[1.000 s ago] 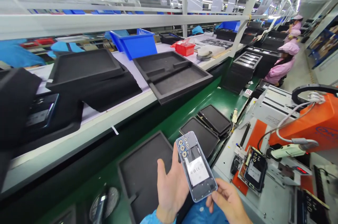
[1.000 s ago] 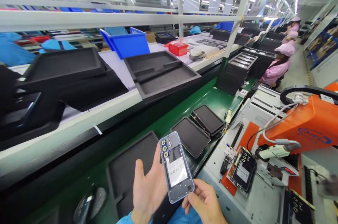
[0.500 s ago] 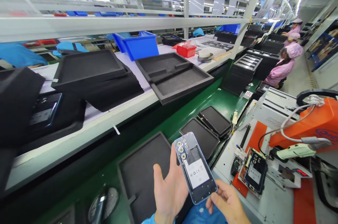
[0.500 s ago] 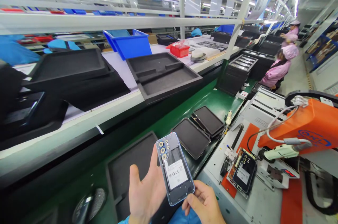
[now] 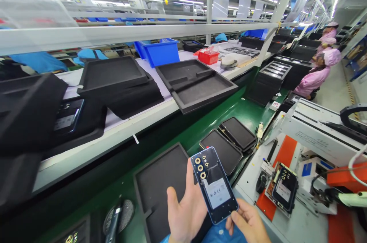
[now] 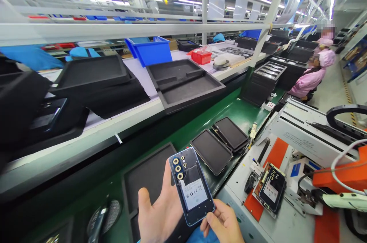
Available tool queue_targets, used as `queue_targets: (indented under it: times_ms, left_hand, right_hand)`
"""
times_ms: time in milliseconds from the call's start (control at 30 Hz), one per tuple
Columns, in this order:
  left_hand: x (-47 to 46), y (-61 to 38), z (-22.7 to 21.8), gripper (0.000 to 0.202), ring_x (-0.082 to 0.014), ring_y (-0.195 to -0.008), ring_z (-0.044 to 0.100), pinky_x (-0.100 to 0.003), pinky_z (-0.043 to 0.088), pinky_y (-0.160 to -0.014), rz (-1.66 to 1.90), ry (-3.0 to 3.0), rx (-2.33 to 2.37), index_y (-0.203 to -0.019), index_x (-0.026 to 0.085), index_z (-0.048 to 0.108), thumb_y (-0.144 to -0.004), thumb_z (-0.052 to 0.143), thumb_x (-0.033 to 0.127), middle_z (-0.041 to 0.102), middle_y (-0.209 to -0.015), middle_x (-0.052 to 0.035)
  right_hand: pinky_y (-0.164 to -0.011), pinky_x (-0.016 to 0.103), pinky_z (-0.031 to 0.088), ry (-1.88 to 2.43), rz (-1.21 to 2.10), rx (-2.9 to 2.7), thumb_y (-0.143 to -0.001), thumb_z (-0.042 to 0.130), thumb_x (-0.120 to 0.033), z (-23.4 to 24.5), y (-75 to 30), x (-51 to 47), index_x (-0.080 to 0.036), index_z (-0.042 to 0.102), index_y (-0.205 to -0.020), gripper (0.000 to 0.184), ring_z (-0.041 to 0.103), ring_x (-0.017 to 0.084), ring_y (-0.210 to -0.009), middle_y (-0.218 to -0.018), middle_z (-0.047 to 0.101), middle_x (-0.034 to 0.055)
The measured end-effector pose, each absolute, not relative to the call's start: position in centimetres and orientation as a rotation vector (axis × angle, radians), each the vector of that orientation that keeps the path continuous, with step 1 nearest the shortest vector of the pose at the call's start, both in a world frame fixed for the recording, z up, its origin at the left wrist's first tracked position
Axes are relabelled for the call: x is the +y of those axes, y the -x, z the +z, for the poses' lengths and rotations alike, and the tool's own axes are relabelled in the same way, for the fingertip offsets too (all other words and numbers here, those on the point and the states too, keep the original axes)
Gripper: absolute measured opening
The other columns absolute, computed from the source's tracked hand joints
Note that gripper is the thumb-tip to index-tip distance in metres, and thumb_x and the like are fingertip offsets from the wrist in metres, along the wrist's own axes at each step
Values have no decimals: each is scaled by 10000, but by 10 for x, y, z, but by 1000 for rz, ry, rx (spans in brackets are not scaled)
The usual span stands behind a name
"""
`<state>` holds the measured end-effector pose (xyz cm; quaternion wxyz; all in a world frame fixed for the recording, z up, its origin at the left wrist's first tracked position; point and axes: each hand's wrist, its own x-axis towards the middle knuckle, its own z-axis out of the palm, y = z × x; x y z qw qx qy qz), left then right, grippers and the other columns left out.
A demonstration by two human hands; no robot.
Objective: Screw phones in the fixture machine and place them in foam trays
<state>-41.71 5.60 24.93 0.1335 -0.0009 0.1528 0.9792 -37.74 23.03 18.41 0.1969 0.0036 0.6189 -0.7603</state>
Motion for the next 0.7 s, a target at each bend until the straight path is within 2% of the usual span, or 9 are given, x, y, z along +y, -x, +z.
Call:
queue_targets:
  times_ms: [200,367,533,633,700]
  left_hand:
    - [55,415,251,749,-326,-1402,358,-583,113,-1165,2815,-94,513,-1438,433,332,-779,310,789,525,-1459,-35]
    - [58,412,247,764,-350,-1411,330,-610,98,-1159,2747,-125,578,-1426,478,320,-741,361,813,500,-1482,-21]
    - [59,409,239,757,-351,-1430,288,-612,83,-1163,2711,-97,636,-1432,468,310,-753,374,796,427,-1535,-20]
    - [60,410,241,752,-346,-1414,328,-621,114,-1158,2744,-62,569,-1435,469,305,-760,355,797,482,-1495,-33]
    - [62,412,243,745,-344,-1403,353,-623,135,-1157,2784,11,505,-1443,443,316,-781,331,783,505,-1476,-54]
  right_hand:
    - [-601,306,519,-54,-2080,1757,-795,604,-654,172,373,234,-159,661,-932,517,631,169,-562,-660,699,62]
    - [-559,295,516,-212,-2062,1891,-731,664,-670,171,374,229,-178,671,-850,506,600,172,-534,-593,654,23]
    - [-658,312,545,-205,-1995,2102,-718,692,-644,175,377,222,-181,690,-898,497,647,221,-705,-728,718,61]
    - [-487,256,461,-304,-1975,2046,-782,585,-692,173,376,217,-182,646,-862,520,560,151,-485,-527,622,0]
    - [-430,234,386,-325,-1981,2008,-826,482,-724,170,375,216,-190,599,-779,548,492,120,-400,-448,562,-22]
